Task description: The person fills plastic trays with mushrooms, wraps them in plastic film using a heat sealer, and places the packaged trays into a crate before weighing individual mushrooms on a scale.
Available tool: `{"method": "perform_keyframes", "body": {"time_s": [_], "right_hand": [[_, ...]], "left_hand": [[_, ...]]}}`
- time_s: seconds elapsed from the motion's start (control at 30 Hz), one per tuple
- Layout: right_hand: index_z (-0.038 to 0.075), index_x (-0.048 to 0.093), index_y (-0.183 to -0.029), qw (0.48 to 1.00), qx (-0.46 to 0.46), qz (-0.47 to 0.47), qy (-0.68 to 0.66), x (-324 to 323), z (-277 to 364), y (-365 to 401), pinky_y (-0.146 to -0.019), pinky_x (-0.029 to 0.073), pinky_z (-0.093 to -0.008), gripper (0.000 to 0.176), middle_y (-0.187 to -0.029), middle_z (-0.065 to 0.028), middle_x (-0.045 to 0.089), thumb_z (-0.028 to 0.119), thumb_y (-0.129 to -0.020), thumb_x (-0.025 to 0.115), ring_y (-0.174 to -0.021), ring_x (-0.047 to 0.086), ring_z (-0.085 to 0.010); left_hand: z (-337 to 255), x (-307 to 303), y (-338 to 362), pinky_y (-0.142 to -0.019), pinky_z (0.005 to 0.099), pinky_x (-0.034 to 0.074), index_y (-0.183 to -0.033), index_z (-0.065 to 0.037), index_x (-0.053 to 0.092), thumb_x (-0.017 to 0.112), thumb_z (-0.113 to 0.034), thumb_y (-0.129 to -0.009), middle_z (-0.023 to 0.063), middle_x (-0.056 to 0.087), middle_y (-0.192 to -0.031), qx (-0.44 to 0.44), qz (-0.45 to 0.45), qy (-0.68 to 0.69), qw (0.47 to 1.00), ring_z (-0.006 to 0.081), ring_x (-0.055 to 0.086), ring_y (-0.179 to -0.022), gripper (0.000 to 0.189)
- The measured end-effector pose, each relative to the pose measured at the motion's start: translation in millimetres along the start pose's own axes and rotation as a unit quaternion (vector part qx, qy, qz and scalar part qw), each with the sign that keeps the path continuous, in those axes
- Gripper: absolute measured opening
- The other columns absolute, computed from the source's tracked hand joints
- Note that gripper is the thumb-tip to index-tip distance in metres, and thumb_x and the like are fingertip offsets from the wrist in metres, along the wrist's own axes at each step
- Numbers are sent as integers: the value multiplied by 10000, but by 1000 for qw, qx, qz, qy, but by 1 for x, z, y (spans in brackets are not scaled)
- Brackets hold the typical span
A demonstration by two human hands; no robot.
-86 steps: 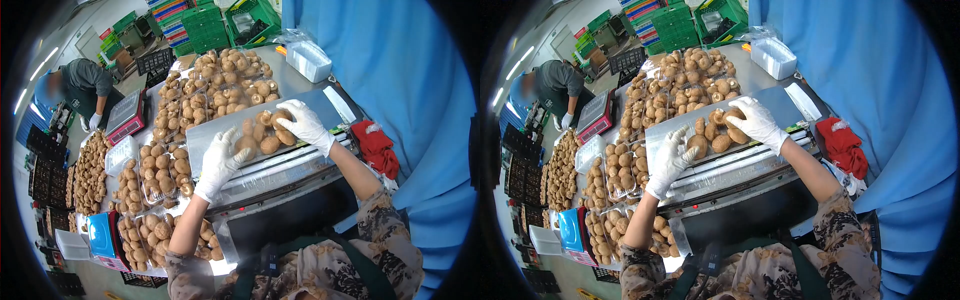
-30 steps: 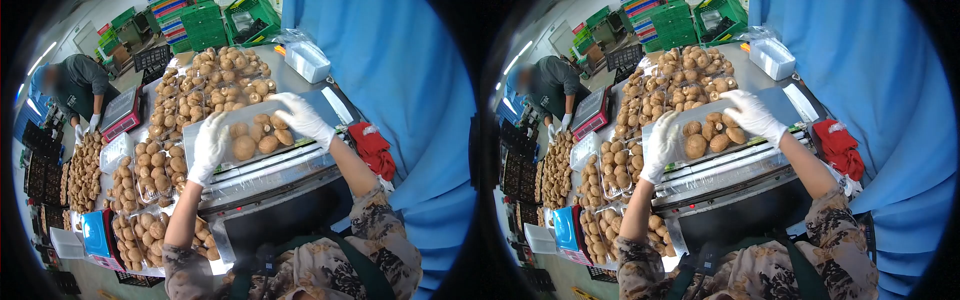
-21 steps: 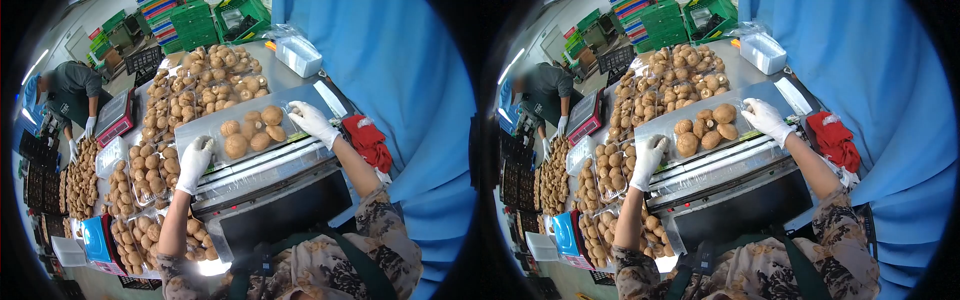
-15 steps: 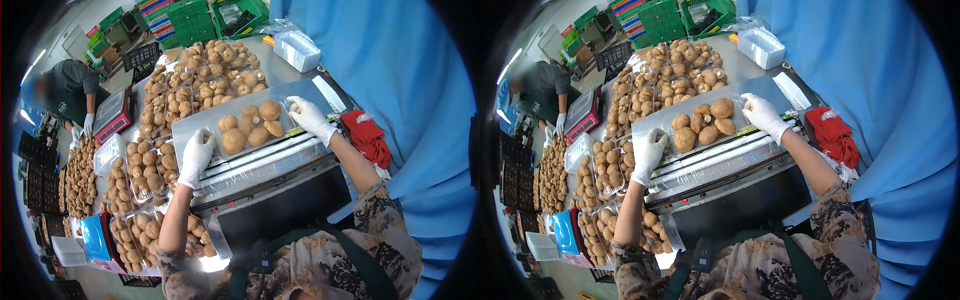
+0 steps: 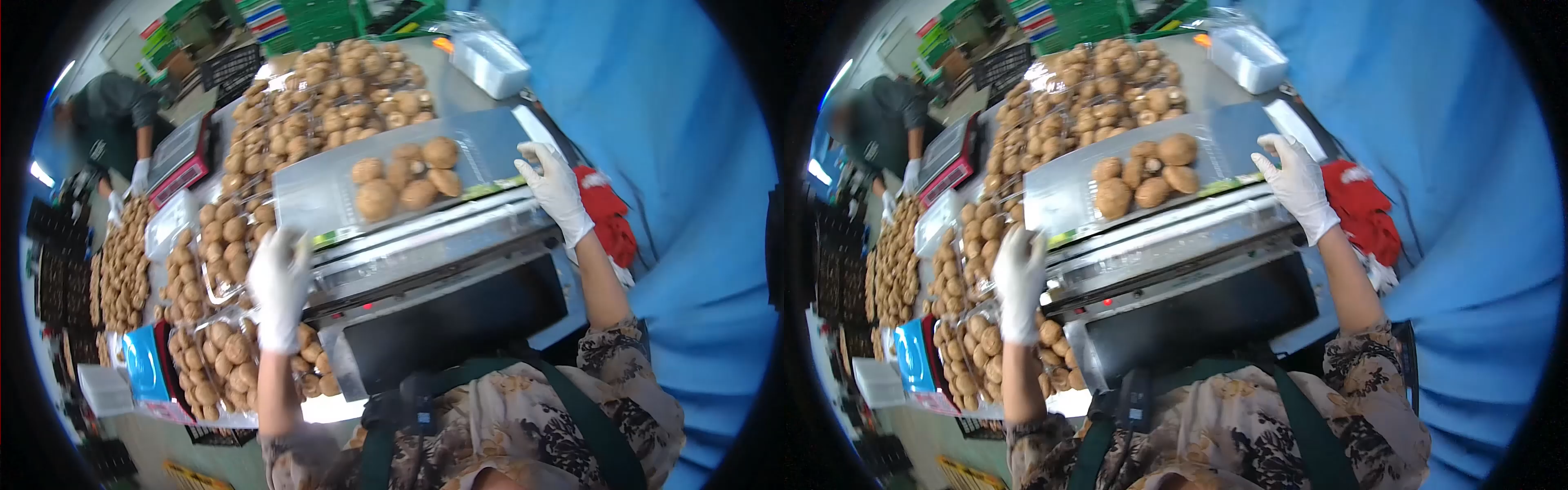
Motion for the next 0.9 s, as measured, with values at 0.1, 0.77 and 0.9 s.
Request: {"method": "perform_keyframes", "body": {"time_s": [0.1, 0.77, 0.9], "right_hand": [[54, 666, -798, 993, -18, -7, 115, -34, -6, 39, -683, 473, -421, 308, -798, -136, 630, 350, -866, 619, -773, 596, -328], [145, 398, -546, 558, 230, 391, -695, -79, 12, 119, -469, 309, -271, 381, -519, 1, 420, 144, -925, 435, -461, 372, -112], [137, 460, -619, 639, -5, 212, -740, -102, 46, 13, -587, 371, -296, 329, -606, 0, 445, 137, -943, 402, -587, 460, -134]], "left_hand": [[11, -19, 46, -611, 374, 473, -829, -53, 654, 667, -312, -839, 113, 600, -779, 19, -12, -97, 995, 294, 608, -682, 260], [-11, -31, 125, -490, 262, 300, -622, -102, 481, 487, -202, -817, 0, 414, -579, -248, 404, 788, 393, 115, 353, -487, 219], [-39, -78, 26, -718, 306, 403, -817, -74, 548, 441, -272, -909, 79, 561, -805, -123, 12, 767, 630, 165, 501, -751, 243]]}}
Point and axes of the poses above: each hand's wrist, its own y-axis away from the middle knuckle, its own x-axis out of the palm, z = x × y, the point moved 1 cm from there along -y, towards the middle knuckle
